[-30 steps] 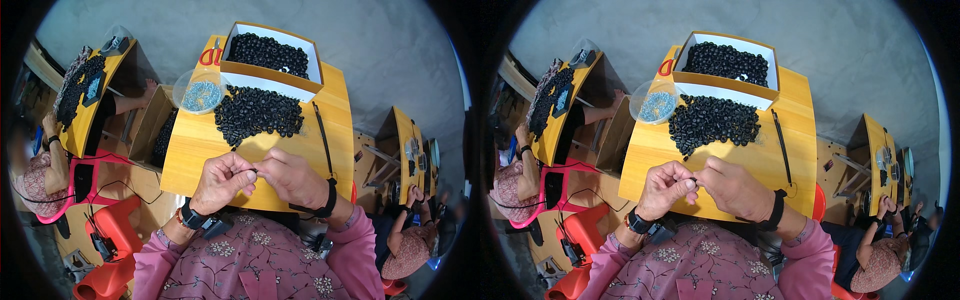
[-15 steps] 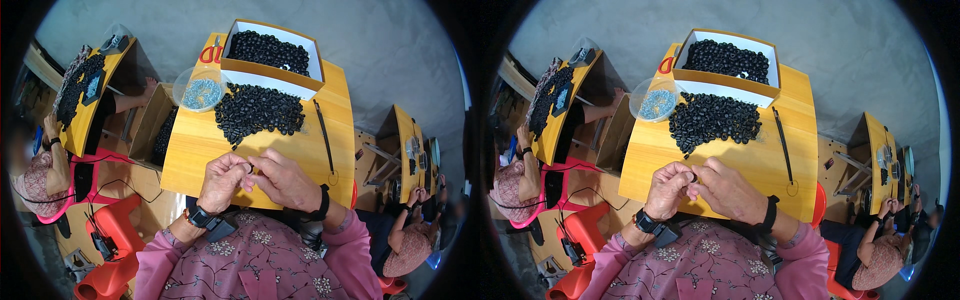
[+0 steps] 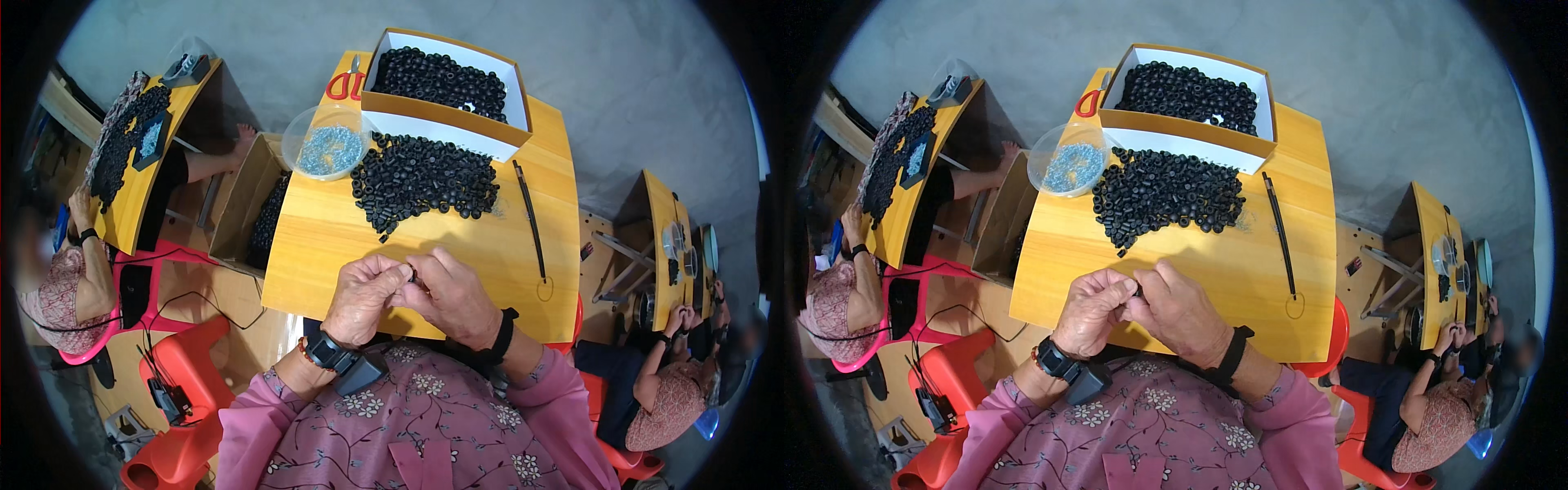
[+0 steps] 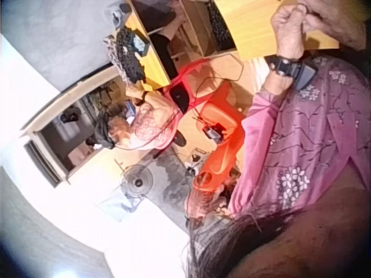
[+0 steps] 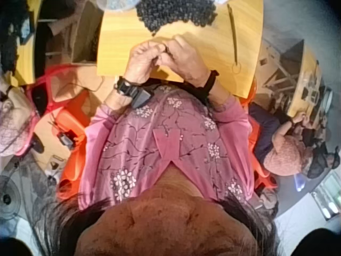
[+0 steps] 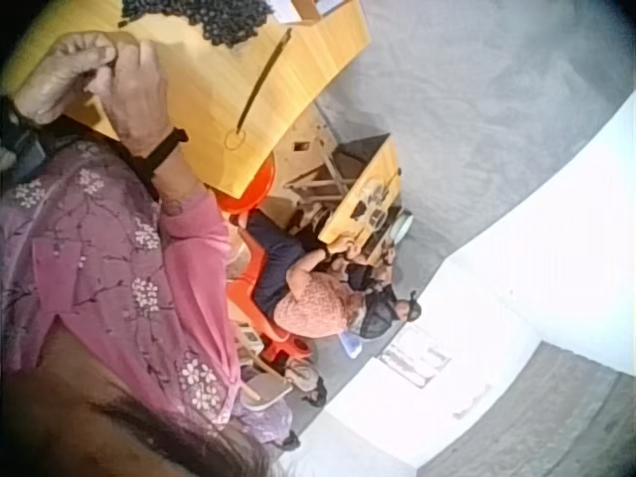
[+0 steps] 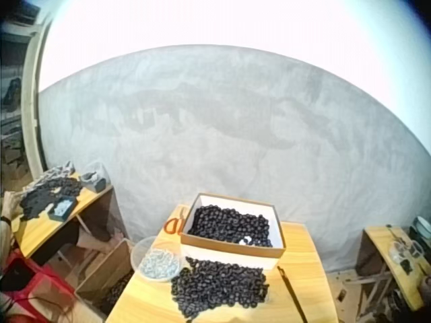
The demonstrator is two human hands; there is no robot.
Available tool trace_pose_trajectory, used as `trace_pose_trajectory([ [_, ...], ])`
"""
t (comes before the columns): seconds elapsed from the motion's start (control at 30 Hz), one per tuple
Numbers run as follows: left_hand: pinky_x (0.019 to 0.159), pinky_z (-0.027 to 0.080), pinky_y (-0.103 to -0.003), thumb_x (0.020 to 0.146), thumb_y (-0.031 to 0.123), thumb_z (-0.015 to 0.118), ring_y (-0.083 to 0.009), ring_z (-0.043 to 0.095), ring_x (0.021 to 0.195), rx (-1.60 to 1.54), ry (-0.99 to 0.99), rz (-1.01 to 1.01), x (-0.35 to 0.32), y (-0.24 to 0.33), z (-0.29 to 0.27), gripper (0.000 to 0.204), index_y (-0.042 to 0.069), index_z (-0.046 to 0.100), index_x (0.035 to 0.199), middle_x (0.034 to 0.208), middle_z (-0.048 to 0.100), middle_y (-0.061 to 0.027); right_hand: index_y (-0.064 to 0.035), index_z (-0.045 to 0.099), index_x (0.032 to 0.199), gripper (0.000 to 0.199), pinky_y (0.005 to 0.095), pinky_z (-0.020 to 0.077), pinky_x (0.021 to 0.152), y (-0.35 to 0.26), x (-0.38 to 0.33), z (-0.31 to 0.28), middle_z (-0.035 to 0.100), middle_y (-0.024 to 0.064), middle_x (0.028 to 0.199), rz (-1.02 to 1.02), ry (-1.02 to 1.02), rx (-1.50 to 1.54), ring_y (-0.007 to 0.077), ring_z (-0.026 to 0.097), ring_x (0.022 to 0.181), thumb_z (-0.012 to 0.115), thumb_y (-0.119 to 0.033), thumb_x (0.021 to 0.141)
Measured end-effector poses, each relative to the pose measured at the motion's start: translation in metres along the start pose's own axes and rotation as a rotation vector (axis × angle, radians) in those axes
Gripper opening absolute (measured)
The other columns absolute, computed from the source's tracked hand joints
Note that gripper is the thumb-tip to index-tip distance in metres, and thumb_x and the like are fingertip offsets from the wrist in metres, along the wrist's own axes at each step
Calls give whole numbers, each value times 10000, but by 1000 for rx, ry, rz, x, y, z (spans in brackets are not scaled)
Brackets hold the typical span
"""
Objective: Assembling small black plastic components by manually inserting tiny metal pins.
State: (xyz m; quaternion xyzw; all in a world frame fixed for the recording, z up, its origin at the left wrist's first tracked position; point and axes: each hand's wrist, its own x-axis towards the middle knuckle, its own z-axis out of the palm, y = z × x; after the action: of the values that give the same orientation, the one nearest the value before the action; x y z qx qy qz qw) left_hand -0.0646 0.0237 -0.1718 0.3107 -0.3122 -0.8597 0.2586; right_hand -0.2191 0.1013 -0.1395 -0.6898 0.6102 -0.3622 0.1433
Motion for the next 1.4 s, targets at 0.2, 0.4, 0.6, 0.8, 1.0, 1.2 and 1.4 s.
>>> trace_pose_trajectory([
  [0.2, 607, 551, -244, 977, 123, 662, -126, 658, 658, 50, -6, 13, 2, -2, 0, 125, 21, 639, 908, 787, 693, -71, -26, 540, 1058, 264, 440, 491, 631, 4, -4, 4, 521, 147, 842, 15, -29, -15, 357, 583, 750, 695, -105, 860],
  [0.4, 607, 587, -254, 971, 72, 656, -129, 682, 678, 41, -24, 21, 7, -4, 2, 101, -3, 618, 914, 810, 696, -91, -16, 531, 1015, 243, 452, 481, 625, 15, -5, 5, 516, 154, 828, -52, 13, -10, 353, 578, 746, 695, -90, 851],
  [0.6, 658, 597, -269, 998, 75, 605, -141, 694, 745, -124, -108, -108, 4, 5, 1, 97, -9, 653, 1007, 878, 705, -81, -17, 614, 1074, 289, 376, 481, 590, 17, -5, -6, 567, 119, 794, -27, 10, 78, 280, 595, 697, 752, -79, 828],
  [0.8, 744, 613, -304, 1011, 71, 572, -166, 708, 807, -149, -153, -99, 0, 8, 5, 132, -16, 651, 1071, 936, 708, -104, -4, 598, 1036, 248, 408, 498, 606, 9, -2, -18, 550, 129, 805, -29, 10, 35, 324, 608, 707, 718, -110, 846],
  [1.0, 726, 596, -288, 1004, 82, 594, -154, 698, 796, -107, -202, -71, -2, 0, 6, 116, -9, 646, 1054, 919, 708, -96, -25, 589, 1002, 262, 378, 498, 567, 10, -5, -15, 536, 90, 789, -119, 56, -105, 272, 615, 670, 735, -120, 806],
  [1.2, 698, 575, -259, 1002, 96, 608, -129, 682, 750, -74, -90, 54, -8, -11, 11, 104, -1, 645, 1006, 873, 704, -67, 4, 619, 1060, 363, 373, 491, 528, 13, -6, -8, 583, 101, 790, -192, 99, -189, 274, 613, 629, 777, -86, 747],
  [1.4, 667, 555, -251, 1002, 114, 615, -115, 669, 735, -10, -29, 134, -9, -15, 7, 104, 14, 643, 1004, 829, 686, -44, -39, 584, 1004, 266, 358, 504, 585, 12, -4, 1, 562, 88, 862, -220, 91, -235, 254, 636, 716, 713, -187, 824],
])
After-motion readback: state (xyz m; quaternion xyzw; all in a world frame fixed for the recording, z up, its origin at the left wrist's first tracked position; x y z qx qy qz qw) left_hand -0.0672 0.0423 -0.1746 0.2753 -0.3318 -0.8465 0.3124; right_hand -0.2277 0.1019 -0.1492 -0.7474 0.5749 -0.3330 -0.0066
